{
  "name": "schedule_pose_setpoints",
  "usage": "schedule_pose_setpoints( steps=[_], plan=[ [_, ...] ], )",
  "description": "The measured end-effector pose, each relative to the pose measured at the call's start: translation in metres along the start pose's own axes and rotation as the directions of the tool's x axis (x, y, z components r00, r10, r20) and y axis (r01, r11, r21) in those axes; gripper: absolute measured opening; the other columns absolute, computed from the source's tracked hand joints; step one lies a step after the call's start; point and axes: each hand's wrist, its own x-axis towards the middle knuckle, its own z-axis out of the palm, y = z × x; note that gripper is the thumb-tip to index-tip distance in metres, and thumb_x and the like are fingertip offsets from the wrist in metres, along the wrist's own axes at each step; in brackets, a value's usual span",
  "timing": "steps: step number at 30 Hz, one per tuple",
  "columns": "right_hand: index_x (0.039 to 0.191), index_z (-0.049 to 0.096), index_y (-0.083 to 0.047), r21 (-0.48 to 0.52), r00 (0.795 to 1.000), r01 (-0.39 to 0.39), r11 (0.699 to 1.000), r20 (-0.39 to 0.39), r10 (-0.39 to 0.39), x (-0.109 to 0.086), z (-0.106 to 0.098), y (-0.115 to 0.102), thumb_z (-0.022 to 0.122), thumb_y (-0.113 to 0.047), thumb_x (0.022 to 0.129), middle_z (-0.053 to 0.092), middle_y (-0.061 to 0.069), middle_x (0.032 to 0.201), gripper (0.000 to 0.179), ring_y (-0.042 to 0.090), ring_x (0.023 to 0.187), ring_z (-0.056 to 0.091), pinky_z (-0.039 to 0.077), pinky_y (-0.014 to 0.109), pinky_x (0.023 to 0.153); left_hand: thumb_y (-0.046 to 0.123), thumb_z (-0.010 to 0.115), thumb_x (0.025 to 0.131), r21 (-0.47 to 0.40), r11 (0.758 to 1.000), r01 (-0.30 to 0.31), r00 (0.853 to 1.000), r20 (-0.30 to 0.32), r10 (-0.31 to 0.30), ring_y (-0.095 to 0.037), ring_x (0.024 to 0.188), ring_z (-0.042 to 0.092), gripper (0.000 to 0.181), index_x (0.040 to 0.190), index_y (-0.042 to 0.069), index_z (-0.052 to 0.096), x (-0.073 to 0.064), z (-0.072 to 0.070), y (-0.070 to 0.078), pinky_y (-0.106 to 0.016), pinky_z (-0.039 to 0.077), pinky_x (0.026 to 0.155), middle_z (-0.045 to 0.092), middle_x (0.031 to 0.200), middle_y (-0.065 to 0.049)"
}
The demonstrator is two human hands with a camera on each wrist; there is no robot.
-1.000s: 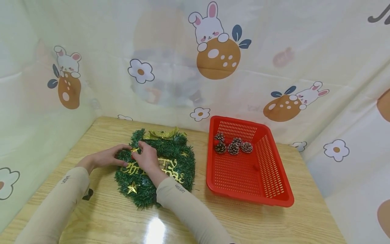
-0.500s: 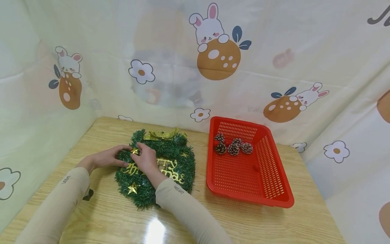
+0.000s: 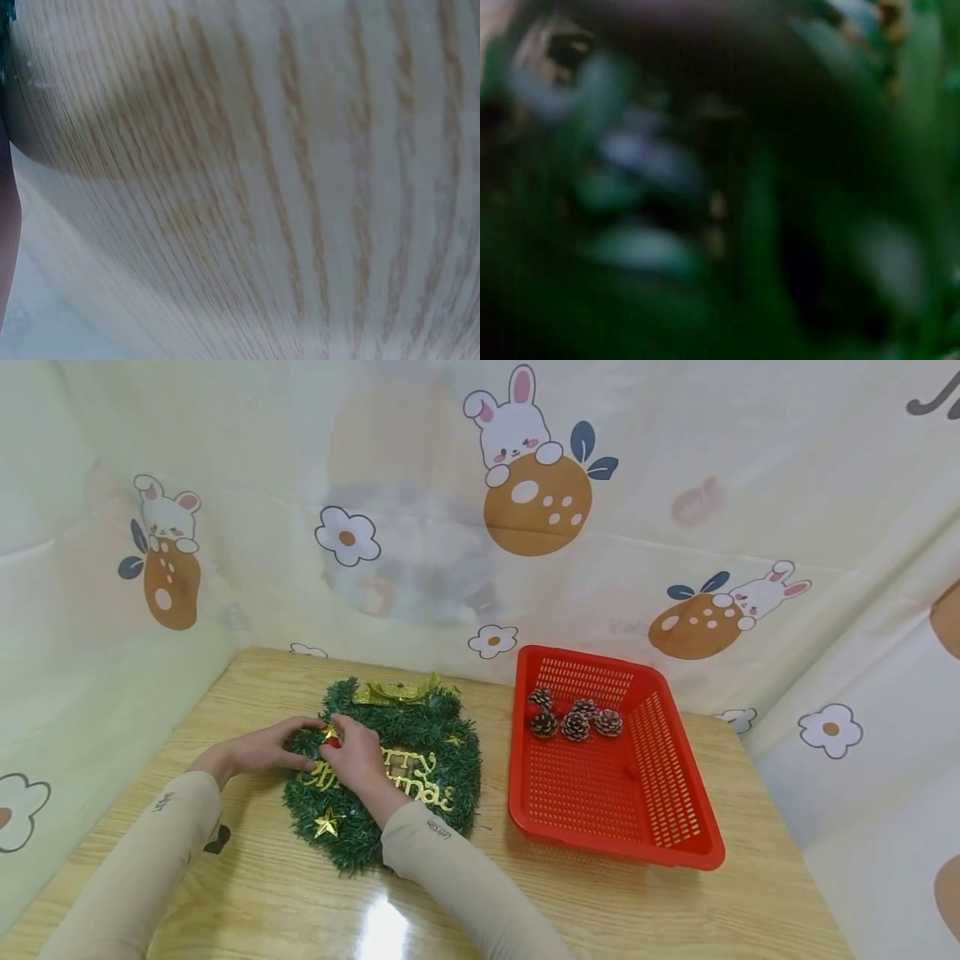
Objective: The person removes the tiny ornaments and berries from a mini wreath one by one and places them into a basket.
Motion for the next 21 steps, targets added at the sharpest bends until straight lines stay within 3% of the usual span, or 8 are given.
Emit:
schedule_pose_setpoints(
  steps=[11, 17, 21],
  plan=[
    [0.144, 0.05, -0.016, -0.055, 1.0, 0.008, 0.998, 0.018, -0.007, 0.003, 0.0, -0.003, 0.067, -0.014, 0.094, 0.057, 0.001, 0.138, 0.052, 0.013, 0.12, 0.056, 0.044, 0.023, 0.068, 0.029, 0.071, 0.091, 0.0, 1.0, -0.002, 1.0, -0.003, 0.002, -0.053, 0.139, 0.018, 0.075, 0.15, 0.005, 0.031, 0.001, 0.0, 0.001, -0.069, 0.022, 0.107, 0.026, 0.154, -0.024],
    [0.143, 0.051, -0.015, -0.094, 1.0, 0.031, 0.995, 0.001, -0.031, 0.008, 0.003, -0.003, 0.068, -0.013, 0.094, 0.058, 0.003, 0.136, 0.053, 0.015, 0.112, 0.06, 0.046, 0.023, 0.068, 0.03, 0.072, 0.09, 0.005, 1.0, 0.0, 1.0, -0.009, 0.0, -0.052, 0.14, 0.019, 0.076, 0.15, 0.005, 0.032, 0.002, -0.001, -0.001, -0.068, 0.022, 0.108, 0.026, 0.154, -0.023],
    [0.143, 0.051, -0.014, -0.13, 0.999, 0.037, 0.991, -0.007, -0.038, 0.01, 0.007, -0.003, 0.068, -0.012, 0.093, 0.057, 0.003, 0.137, 0.053, 0.014, 0.098, 0.062, 0.045, 0.023, 0.067, 0.029, 0.071, 0.091, 0.009, 1.0, -0.004, 1.0, -0.006, 0.005, -0.052, 0.14, 0.018, 0.076, 0.15, 0.004, 0.032, 0.001, -0.002, 0.0, -0.068, 0.022, 0.108, 0.026, 0.154, -0.023]
  ],
)
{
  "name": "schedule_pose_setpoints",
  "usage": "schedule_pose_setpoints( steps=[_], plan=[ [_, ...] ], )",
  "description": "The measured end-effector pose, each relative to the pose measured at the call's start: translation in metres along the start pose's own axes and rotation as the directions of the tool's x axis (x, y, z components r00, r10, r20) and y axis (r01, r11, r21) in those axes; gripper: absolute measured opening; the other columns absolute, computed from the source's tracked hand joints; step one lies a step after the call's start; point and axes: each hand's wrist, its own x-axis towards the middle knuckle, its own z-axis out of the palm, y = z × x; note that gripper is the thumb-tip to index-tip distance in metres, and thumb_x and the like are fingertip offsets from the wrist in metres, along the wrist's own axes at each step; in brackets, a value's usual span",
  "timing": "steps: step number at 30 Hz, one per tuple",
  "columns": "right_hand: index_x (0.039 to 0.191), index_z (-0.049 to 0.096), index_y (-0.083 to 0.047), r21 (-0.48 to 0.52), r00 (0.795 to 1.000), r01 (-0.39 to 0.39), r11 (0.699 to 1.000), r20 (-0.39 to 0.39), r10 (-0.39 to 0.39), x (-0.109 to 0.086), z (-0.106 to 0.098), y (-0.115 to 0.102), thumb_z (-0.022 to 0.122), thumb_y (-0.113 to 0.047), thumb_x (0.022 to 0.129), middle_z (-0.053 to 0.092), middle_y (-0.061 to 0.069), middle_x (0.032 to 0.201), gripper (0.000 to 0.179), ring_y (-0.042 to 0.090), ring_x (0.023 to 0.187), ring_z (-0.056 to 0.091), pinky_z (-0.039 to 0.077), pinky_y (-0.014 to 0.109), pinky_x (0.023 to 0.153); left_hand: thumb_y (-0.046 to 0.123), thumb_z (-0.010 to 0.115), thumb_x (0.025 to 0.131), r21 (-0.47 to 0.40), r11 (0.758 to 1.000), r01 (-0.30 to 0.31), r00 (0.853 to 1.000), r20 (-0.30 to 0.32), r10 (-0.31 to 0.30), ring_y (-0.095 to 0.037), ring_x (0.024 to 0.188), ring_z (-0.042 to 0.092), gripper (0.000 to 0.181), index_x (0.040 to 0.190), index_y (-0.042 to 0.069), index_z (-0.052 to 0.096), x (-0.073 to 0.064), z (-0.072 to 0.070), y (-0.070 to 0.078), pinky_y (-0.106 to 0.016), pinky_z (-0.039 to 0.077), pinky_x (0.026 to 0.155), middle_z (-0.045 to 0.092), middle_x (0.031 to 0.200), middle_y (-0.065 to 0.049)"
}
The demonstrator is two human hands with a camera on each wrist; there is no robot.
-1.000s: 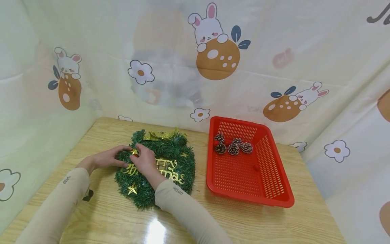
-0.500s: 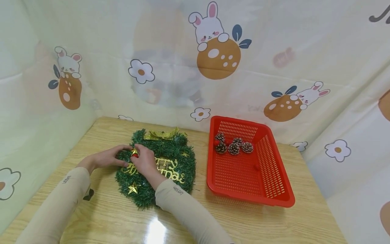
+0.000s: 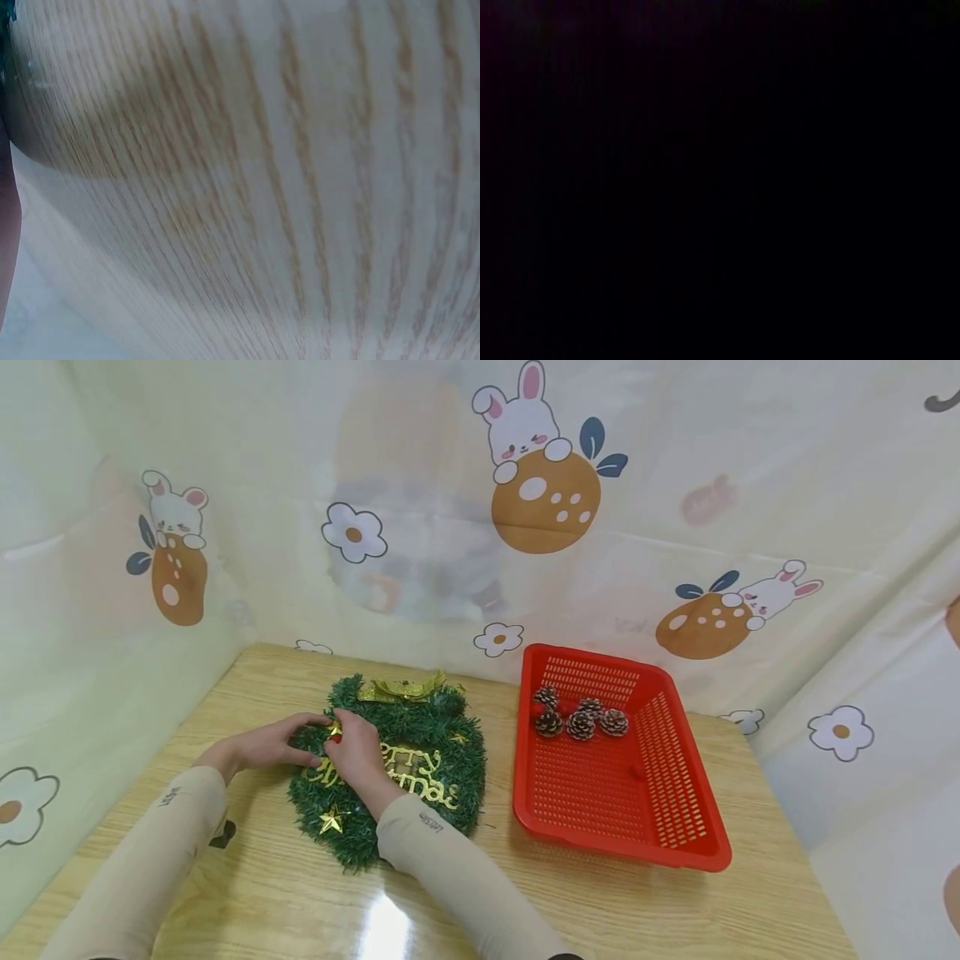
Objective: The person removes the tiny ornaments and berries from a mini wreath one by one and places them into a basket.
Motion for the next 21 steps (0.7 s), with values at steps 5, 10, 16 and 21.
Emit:
schedule_pose_setpoints(
  steps=[5, 10, 16, 21],
  plan=[
    [0.141, 0.053, -0.013, -0.042, 1.0, 0.011, 0.999, -0.013, -0.011, 0.002, 0.001, 0.001, 0.067, -0.009, 0.093, 0.056, 0.002, 0.138, 0.051, 0.016, 0.073, 0.062, 0.047, 0.025, 0.061, 0.028, 0.071, 0.091, -0.002, 1.0, -0.015, 1.0, 0.0, 0.015, -0.051, 0.14, 0.018, 0.075, 0.149, 0.003, 0.032, 0.0, 0.001, 0.003, -0.067, 0.021, 0.108, 0.027, 0.154, -0.024],
    [0.141, 0.053, -0.013, -0.093, 0.999, 0.03, 0.995, -0.013, -0.031, -0.001, 0.0, 0.001, 0.065, -0.007, 0.094, 0.057, 0.004, 0.137, 0.049, 0.017, 0.101, 0.064, 0.051, 0.025, 0.077, 0.026, 0.071, 0.091, 0.003, 1.0, -0.026, 1.0, -0.001, 0.026, -0.052, 0.14, 0.017, 0.075, 0.149, 0.002, 0.032, 0.001, 0.003, 0.0, -0.068, 0.02, 0.108, 0.026, 0.154, -0.025],
    [0.141, 0.054, -0.011, -0.004, 1.0, 0.014, 1.0, -0.011, -0.014, -0.005, -0.005, -0.001, 0.063, -0.004, 0.094, 0.059, 0.004, 0.135, 0.048, 0.017, 0.089, 0.066, 0.044, 0.022, 0.062, 0.027, 0.07, 0.091, 0.007, 1.0, -0.029, 1.0, 0.005, 0.029, -0.053, 0.14, 0.017, 0.075, 0.15, 0.002, 0.031, 0.001, 0.004, -0.001, -0.068, 0.02, 0.108, 0.026, 0.154, -0.026],
    [0.14, 0.055, -0.011, 0.074, 0.999, -0.018, 0.997, -0.034, 0.021, -0.005, -0.01, -0.003, 0.064, -0.004, 0.094, 0.06, 0.001, 0.135, 0.048, 0.016, 0.106, 0.065, 0.042, 0.021, 0.058, 0.028, 0.07, 0.091, 0.024, 1.0, -0.019, 1.0, -0.005, 0.02, -0.053, 0.139, 0.019, 0.074, 0.15, 0.003, 0.032, 0.0, 0.002, 0.0, -0.068, 0.021, 0.107, 0.027, 0.153, -0.025]
  ],
)
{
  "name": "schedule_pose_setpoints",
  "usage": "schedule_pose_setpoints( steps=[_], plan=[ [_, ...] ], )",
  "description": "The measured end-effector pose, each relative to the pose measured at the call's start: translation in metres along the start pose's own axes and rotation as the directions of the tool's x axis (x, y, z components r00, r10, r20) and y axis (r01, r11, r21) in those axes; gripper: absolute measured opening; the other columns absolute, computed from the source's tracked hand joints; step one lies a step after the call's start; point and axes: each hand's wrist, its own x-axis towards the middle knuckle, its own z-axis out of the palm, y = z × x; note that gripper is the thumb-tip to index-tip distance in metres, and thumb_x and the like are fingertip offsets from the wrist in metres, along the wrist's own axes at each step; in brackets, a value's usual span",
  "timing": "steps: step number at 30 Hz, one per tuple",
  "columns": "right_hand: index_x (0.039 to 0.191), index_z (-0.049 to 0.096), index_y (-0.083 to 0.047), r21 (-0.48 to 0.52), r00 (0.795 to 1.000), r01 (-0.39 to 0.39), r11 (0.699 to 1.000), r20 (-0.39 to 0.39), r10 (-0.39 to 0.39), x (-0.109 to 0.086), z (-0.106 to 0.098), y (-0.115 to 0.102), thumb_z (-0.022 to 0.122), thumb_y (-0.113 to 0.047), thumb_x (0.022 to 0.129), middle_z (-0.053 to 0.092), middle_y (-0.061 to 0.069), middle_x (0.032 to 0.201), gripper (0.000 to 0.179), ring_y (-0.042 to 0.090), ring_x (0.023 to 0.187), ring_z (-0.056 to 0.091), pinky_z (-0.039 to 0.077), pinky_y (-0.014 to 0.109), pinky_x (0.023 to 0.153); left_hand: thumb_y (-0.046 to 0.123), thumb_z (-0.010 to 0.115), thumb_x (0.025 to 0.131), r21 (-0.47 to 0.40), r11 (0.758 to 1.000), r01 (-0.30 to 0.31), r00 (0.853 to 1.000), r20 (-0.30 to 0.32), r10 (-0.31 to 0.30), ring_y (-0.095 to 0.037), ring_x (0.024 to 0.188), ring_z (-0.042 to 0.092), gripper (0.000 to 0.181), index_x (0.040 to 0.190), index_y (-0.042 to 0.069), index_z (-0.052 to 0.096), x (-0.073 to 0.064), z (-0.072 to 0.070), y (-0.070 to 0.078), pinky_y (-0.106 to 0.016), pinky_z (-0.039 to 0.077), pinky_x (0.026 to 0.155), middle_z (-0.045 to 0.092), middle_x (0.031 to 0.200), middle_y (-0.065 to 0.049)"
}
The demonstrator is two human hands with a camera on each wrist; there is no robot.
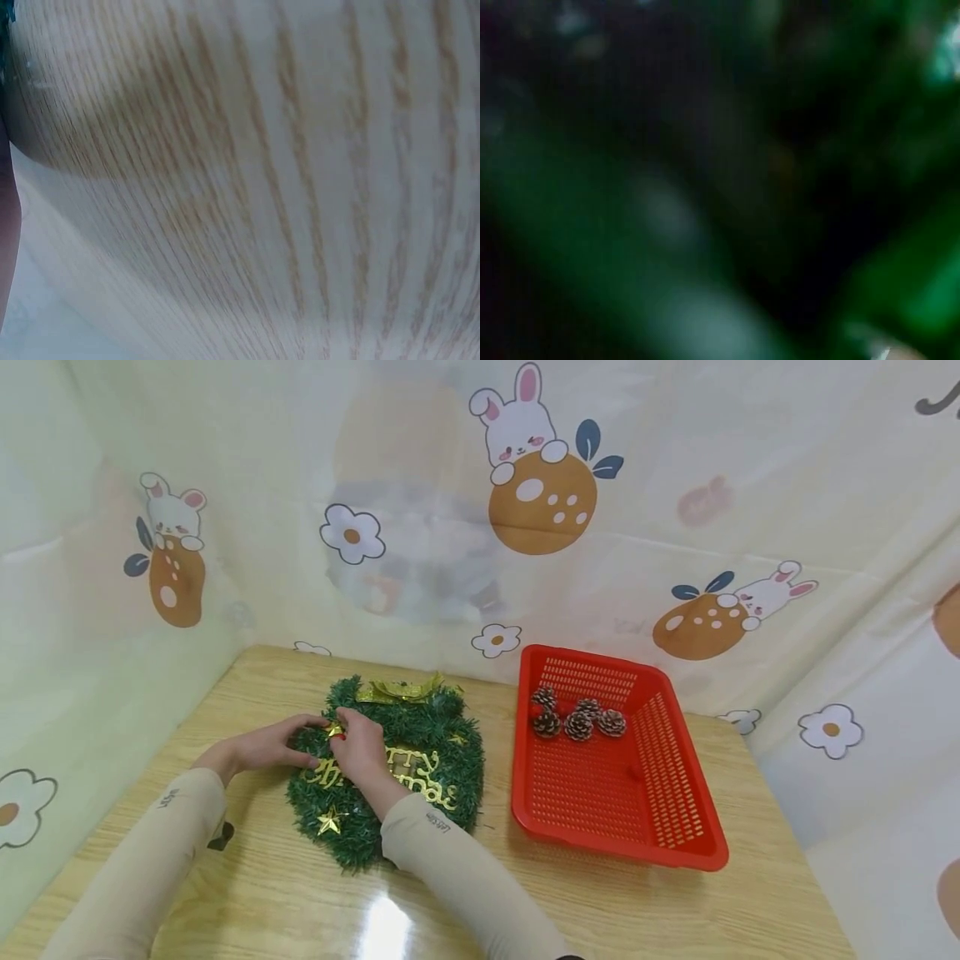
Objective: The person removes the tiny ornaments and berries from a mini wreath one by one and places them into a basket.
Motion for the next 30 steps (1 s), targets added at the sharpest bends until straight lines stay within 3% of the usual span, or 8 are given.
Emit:
schedule_pose_setpoints(
  steps=[5, 8, 14, 22, 30],
  plan=[
    [0.14, 0.055, -0.013, 0.03, 1.0, -0.009, 1.0, -0.016, 0.01, -0.001, -0.005, -0.001, 0.065, -0.006, 0.094, 0.059, -0.002, 0.136, 0.048, 0.016, 0.108, 0.064, 0.044, 0.022, 0.061, 0.028, 0.07, 0.092, 0.001, 1.0, 0.008, 1.0, 0.006, -0.008, -0.053, 0.139, 0.018, 0.075, 0.15, 0.003, 0.031, 0.0, 0.001, -0.001, -0.069, 0.02, 0.108, 0.026, 0.154, -0.025],
    [0.14, 0.054, -0.013, 0.068, 1.0, -0.012, 0.998, -0.021, 0.013, 0.001, -0.009, -0.003, 0.065, -0.006, 0.094, 0.058, -0.002, 0.137, 0.048, 0.017, 0.119, 0.06, 0.049, 0.022, 0.07, 0.029, 0.07, 0.092, 0.001, 1.0, 0.009, 1.0, 0.004, -0.009, -0.052, 0.14, 0.018, 0.075, 0.15, 0.004, 0.03, 0.001, 0.001, -0.002, -0.068, 0.02, 0.108, 0.027, 0.154, -0.025],
    [0.14, 0.054, -0.011, 0.135, 0.998, -0.02, 0.991, -0.056, 0.028, 0.006, -0.024, -0.007, 0.066, -0.007, 0.093, 0.058, 0.001, 0.137, 0.048, 0.019, 0.121, 0.058, 0.051, 0.027, 0.092, 0.032, 0.07, 0.091, -0.003, 1.0, 0.015, 1.0, -0.001, -0.015, -0.052, 0.14, 0.017, 0.077, 0.15, 0.004, 0.03, 0.001, 0.001, -0.001, -0.069, 0.018, 0.108, 0.026, 0.154, -0.024],
    [0.14, 0.054, -0.013, 0.154, 0.996, -0.009, 0.988, -0.09, 0.023, 0.014, -0.053, -0.012, 0.065, -0.013, 0.096, 0.057, 0.0, 0.138, 0.046, 0.017, 0.122, 0.057, 0.05, 0.029, 0.094, 0.033, 0.071, 0.09, 0.0, 0.999, 0.037, 0.999, -0.001, -0.037, -0.053, 0.14, 0.015, 0.078, 0.15, 0.005, 0.031, 0.001, -0.001, 0.002, -0.07, 0.016, 0.108, 0.024, 0.154, -0.025],
    [0.144, 0.05, -0.012, 0.282, 0.994, 0.013, 0.959, -0.108, 0.018, 0.021, -0.082, -0.018, 0.062, -0.012, 0.097, 0.053, 0.0, 0.143, 0.048, 0.015, 0.129, 0.051, 0.047, 0.028, 0.099, 0.031, 0.071, 0.09, -0.003, 1.0, 0.02, 1.0, 0.005, -0.02, -0.053, 0.14, 0.017, 0.077, 0.15, 0.005, 0.031, 0.001, 0.0, 0.002, -0.069, 0.016, 0.108, 0.025, 0.154, -0.025]
  ],
)
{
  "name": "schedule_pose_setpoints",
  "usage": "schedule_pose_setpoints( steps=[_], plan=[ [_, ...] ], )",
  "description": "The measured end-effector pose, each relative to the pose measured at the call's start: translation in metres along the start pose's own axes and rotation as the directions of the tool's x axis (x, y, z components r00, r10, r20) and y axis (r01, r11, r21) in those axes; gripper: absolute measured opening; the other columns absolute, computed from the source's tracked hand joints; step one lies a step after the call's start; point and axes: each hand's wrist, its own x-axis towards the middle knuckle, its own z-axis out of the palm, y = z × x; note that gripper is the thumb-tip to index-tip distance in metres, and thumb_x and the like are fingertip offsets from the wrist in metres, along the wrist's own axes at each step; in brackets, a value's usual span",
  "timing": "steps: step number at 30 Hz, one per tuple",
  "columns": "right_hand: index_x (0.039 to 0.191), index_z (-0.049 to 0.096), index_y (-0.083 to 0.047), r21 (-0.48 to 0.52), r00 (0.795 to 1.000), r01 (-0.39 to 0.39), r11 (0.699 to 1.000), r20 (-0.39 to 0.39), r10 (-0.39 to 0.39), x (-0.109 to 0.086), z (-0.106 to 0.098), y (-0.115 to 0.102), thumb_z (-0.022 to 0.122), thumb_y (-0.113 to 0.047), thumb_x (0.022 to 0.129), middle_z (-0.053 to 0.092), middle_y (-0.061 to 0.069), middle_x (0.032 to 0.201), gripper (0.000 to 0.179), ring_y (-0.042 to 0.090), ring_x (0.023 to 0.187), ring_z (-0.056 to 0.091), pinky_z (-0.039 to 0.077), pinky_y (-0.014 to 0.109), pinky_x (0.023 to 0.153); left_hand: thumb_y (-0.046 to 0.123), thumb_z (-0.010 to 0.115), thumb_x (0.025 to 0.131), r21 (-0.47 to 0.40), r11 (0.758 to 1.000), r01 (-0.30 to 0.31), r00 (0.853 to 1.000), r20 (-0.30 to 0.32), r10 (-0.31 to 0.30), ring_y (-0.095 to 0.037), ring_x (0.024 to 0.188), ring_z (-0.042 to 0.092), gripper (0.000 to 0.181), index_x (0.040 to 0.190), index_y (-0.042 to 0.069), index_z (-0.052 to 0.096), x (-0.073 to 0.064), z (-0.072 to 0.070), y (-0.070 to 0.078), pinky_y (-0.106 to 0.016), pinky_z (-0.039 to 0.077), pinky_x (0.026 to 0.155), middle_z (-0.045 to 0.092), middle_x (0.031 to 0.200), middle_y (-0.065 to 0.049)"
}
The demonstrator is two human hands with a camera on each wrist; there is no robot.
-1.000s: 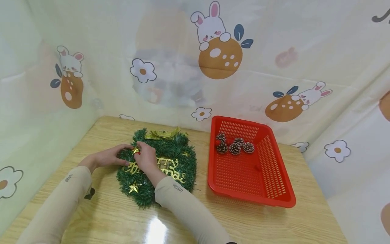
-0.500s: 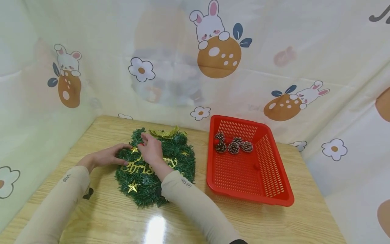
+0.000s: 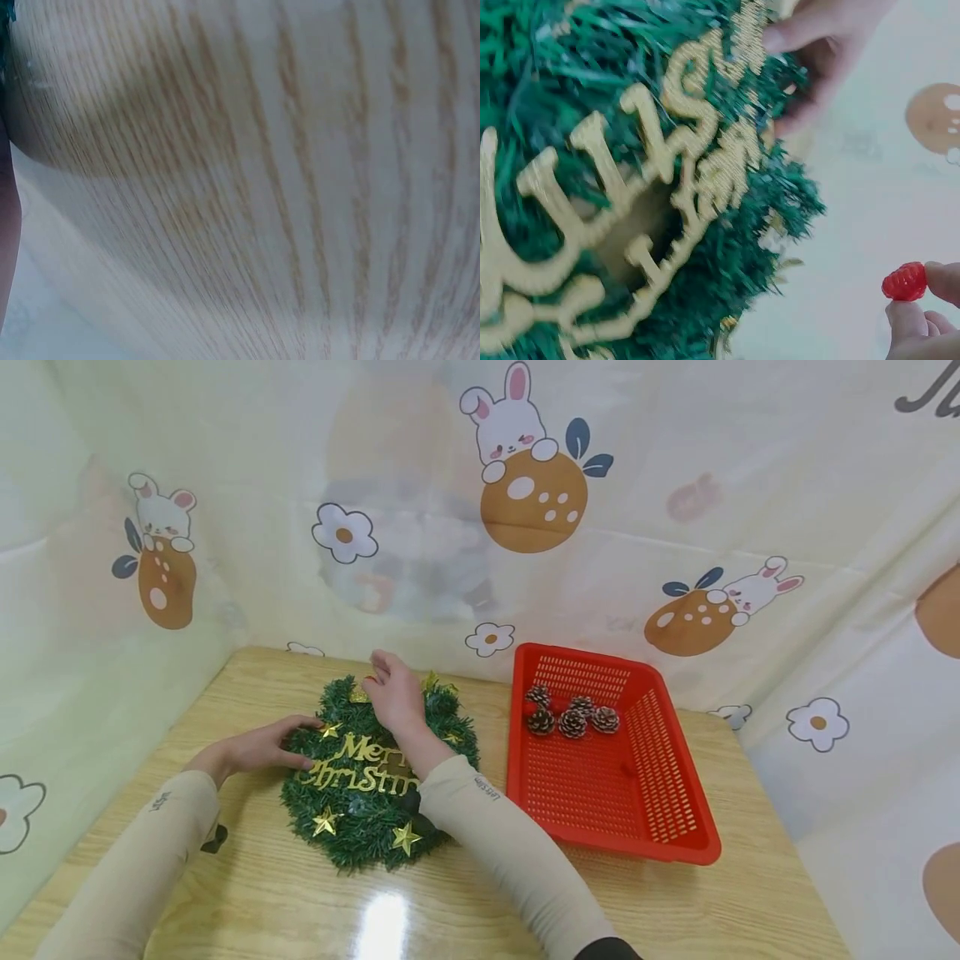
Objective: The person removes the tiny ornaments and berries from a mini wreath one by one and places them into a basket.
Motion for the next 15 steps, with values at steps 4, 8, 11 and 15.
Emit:
schedule_pose_setpoints(
  steps=[4, 8, 11, 15],
  plan=[
    [0.143, 0.05, -0.012, 0.028, 1.0, 0.019, 0.999, -0.01, -0.019, 0.002, -0.013, -0.005, 0.062, -0.012, 0.097, 0.053, 0.001, 0.142, 0.048, 0.015, 0.129, 0.051, 0.046, 0.025, 0.099, 0.028, 0.071, 0.091, -0.003, 1.0, -0.005, 1.0, 0.005, 0.005, -0.054, 0.139, 0.016, 0.075, 0.15, 0.004, 0.031, -0.001, 0.0, 0.001, -0.069, 0.016, 0.108, 0.024, 0.154, -0.026],
    [0.143, 0.051, -0.01, 0.04, 0.999, 0.033, 0.999, -0.035, -0.031, 0.003, -0.026, -0.01, 0.063, -0.011, 0.096, 0.054, 0.003, 0.141, 0.048, 0.015, 0.128, 0.053, 0.047, 0.023, 0.097, 0.028, 0.07, 0.091, 0.002, 1.0, -0.012, 1.0, 0.002, 0.012, -0.055, 0.139, 0.017, 0.076, 0.15, 0.003, 0.03, -0.002, 0.0, 0.001, -0.069, 0.016, 0.109, 0.024, 0.154, -0.026],
    [0.142, 0.051, -0.01, 0.029, 0.997, 0.036, 0.999, -0.062, -0.035, 0.005, -0.034, -0.013, 0.064, -0.011, 0.096, 0.055, 0.003, 0.14, 0.048, 0.015, 0.127, 0.054, 0.047, 0.022, 0.096, 0.029, 0.07, 0.091, 0.006, 1.0, -0.015, 1.0, 0.001, 0.015, -0.054, 0.139, 0.017, 0.076, 0.15, 0.003, 0.03, -0.001, 0.0, 0.0, -0.068, 0.016, 0.109, 0.024, 0.154, -0.027],
    [0.142, 0.052, -0.01, 0.024, 0.996, 0.037, 0.999, -0.085, -0.035, 0.006, -0.045, -0.016, 0.064, -0.011, 0.095, 0.056, 0.003, 0.139, 0.048, 0.015, 0.126, 0.054, 0.048, 0.022, 0.095, 0.031, 0.07, 0.091, 0.005, 1.0, -0.007, 1.0, -0.002, 0.007, -0.055, 0.139, 0.016, 0.077, 0.151, 0.004, 0.03, -0.002, 0.0, -0.002, -0.069, 0.016, 0.109, 0.022, 0.155, -0.026]
  ],
)
